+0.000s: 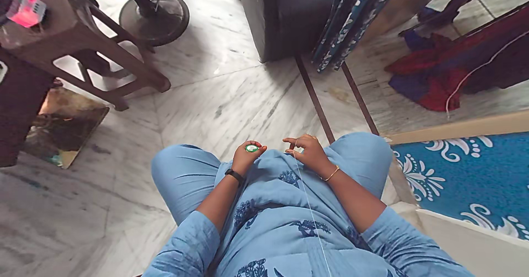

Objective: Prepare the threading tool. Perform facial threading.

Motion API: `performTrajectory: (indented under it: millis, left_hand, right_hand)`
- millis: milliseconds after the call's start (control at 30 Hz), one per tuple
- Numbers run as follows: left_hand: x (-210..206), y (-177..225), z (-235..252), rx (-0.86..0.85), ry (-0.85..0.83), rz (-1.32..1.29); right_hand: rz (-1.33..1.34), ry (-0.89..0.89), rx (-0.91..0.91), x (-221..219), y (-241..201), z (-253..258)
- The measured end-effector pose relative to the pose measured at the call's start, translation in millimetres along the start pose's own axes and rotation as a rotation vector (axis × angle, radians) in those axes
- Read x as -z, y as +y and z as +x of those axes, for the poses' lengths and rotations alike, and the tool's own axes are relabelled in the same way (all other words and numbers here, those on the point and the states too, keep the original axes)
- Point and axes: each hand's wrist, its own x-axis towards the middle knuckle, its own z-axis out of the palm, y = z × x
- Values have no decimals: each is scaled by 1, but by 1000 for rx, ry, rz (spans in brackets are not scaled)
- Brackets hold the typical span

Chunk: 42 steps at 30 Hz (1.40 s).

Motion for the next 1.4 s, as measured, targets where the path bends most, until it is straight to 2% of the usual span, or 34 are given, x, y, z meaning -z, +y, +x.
performTrajectory:
  millis: [267,567,1400]
  left_hand:
    - [2,2,-1,-55,81,-63]
    - [1,3,-2,-8,24,-28]
    - [1,1,0,13,-3,11]
  right_hand:
    - [-20,100,-23,5,2,1]
    - [-10,143,-8,2,2,0]
    - [45,111,15,-1,5,-1]
